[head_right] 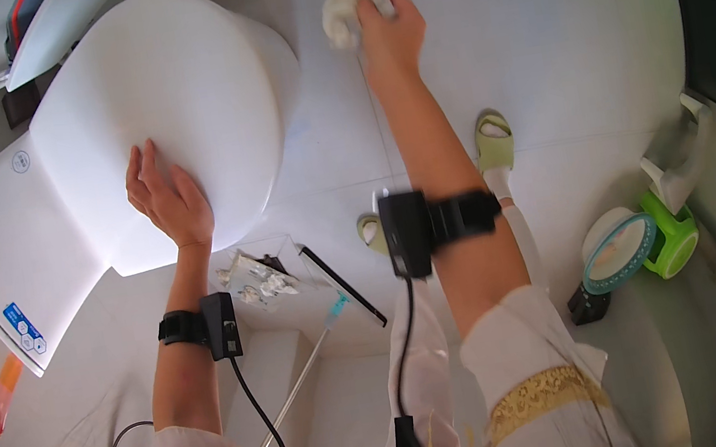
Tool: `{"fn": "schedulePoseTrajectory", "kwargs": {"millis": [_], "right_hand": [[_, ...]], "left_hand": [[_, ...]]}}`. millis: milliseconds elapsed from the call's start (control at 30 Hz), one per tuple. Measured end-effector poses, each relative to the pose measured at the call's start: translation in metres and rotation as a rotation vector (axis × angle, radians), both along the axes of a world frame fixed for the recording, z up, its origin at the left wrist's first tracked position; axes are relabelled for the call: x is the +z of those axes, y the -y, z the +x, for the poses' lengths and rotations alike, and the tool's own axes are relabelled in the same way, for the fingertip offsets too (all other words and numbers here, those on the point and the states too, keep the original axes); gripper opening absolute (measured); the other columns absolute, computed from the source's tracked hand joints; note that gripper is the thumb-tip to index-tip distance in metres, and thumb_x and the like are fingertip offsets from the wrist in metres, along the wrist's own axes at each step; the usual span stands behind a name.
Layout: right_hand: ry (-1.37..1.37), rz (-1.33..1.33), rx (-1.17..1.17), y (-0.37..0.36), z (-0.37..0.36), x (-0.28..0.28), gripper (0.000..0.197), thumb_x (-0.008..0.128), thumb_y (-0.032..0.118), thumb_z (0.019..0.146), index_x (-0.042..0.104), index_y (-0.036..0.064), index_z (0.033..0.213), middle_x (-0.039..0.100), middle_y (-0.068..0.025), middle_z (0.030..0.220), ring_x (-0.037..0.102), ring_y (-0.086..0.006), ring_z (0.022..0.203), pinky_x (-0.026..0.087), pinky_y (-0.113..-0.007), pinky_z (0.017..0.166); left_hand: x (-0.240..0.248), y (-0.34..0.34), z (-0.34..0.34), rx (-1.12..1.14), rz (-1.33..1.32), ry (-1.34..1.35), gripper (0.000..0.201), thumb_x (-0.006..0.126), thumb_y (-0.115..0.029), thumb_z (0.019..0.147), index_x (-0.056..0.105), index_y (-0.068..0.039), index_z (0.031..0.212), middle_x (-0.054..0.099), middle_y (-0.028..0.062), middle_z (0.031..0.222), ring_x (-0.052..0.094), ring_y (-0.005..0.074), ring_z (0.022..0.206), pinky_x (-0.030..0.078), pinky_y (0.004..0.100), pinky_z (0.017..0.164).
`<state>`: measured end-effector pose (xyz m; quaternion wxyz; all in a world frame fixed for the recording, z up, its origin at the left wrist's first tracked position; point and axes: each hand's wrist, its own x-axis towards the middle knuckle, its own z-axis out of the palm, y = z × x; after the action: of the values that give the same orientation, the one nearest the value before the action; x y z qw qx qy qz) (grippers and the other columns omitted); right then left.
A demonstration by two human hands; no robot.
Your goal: Cleaning the exterior surfaces and tank of a toilet using a wipe.
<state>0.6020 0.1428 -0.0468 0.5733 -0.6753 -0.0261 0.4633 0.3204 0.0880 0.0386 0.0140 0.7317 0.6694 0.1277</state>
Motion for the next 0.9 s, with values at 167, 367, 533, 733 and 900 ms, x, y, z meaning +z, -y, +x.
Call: {"fn": "schedulePoseTrajectory", "kwargs": {"millis": [167,367,533,733,900], "right_hand": [[-0.111,0.006,0.118,0.063,-0.03,0.011,0.026,0.068,0.013,0.085,0.063,-0.003,0.104,0.062,-0.0062,0.102,0.057,-0.0124,0.089,0.048,-0.027,0.075],[0.553,0.241,0.426,0.017,-0.068,0.061,0.02,0.074,0.002,0.073,0.069,0.0072,0.091,0.055,-0.0047,0.091,0.057,-0.0184,0.08,0.048,-0.03,0.067],[0.746,0.422,0.543,-0.021,-0.065,0.057,0.025,0.069,-0.009,0.063,0.069,0.008,0.081,0.055,-0.0057,0.088,0.056,-0.023,0.076,0.047,-0.032,0.065],[0.958,0.557,0.826,-0.086,-0.074,0.058,0.023,0.067,-0.008,0.062,0.068,0.0069,0.078,0.057,-0.0077,0.087,0.058,-0.0291,0.08,0.048,-0.038,0.068],[0.932,0.532,0.919,-0.106,-0.073,0.06,0.02,0.066,-0.008,0.063,0.068,0.0069,0.077,0.058,-0.0071,0.086,0.058,-0.0297,0.083,0.048,-0.039,0.071]], "left_hand": [[-0.007,0.004,0.007,-0.007,0.01,-0.028,0.047,0.048,-0.016,0.087,0.047,-0.002,0.131,0.038,0.0206,0.138,0.035,0.038,0.125,0.022,0.0513,0.108],[-0.003,0.001,0.005,0.011,-0.002,-0.035,0.048,0.047,-0.016,0.087,0.045,-0.001,0.133,0.037,0.0205,0.138,0.035,0.0388,0.126,0.02,0.0538,0.11],[-0.002,0.003,0.005,0.006,-0.036,-0.037,0.048,0.048,-0.016,0.086,0.046,-0.001,0.132,0.037,0.02,0.139,0.035,0.0381,0.126,0.021,0.0511,0.109],[0.0,0.002,0.006,0.03,-0.049,-0.022,0.048,0.049,-0.018,0.085,0.047,-0.002,0.131,0.036,0.0197,0.14,0.035,0.0395,0.126,0.018,0.0563,0.11],[-0.001,0.002,0.005,0.041,-0.061,-0.009,0.048,0.049,-0.018,0.086,0.048,-0.003,0.131,0.036,0.0197,0.139,0.035,0.0393,0.127,0.018,0.0563,0.11]]}}
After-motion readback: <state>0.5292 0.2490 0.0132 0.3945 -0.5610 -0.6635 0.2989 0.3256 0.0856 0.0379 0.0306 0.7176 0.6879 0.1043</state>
